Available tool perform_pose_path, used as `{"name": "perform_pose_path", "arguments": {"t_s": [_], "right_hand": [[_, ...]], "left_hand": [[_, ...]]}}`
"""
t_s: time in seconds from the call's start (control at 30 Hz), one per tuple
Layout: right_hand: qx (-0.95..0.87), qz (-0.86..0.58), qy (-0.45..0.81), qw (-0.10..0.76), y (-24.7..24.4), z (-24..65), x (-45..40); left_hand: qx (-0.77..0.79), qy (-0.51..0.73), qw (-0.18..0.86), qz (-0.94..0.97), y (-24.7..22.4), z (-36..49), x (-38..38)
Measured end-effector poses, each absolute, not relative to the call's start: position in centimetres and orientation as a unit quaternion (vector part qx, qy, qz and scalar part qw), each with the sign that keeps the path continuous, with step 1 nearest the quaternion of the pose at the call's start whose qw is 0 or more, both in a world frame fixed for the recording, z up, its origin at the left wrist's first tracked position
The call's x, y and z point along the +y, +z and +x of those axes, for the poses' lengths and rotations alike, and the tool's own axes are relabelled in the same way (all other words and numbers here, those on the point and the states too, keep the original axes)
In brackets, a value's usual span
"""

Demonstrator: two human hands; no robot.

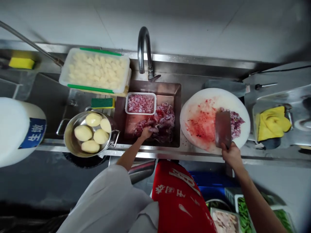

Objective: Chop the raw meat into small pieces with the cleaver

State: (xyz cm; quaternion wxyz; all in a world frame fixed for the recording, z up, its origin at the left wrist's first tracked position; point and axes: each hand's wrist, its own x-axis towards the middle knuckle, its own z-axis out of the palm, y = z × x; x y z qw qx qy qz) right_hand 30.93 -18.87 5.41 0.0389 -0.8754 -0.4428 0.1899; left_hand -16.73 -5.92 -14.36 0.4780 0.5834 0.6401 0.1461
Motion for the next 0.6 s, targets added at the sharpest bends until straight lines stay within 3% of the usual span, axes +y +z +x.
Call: {"name": "perform_pose_path", "arguments": {"t_s": [0.27, 0.4, 0.6], "right_hand": [[-0.484, -0.853, 0.195, -0.011, 7.5, 31.1, -17.7], [-0.514, -0.84, 0.164, -0.049, 9.3, 30.7, -18.1], [-0.602, -0.761, 0.242, -0.007, 7.9, 30.7, -18.3]], "left_hand": [[0.617, 0.406, 0.519, 0.431, -6.9, -17.8, -2.5], [0.61, 0.465, 0.521, 0.375, -3.4, -16.7, -1.3], [0.586, 0.541, 0.554, 0.237, 3.4, -12.4, -1.8]]}}
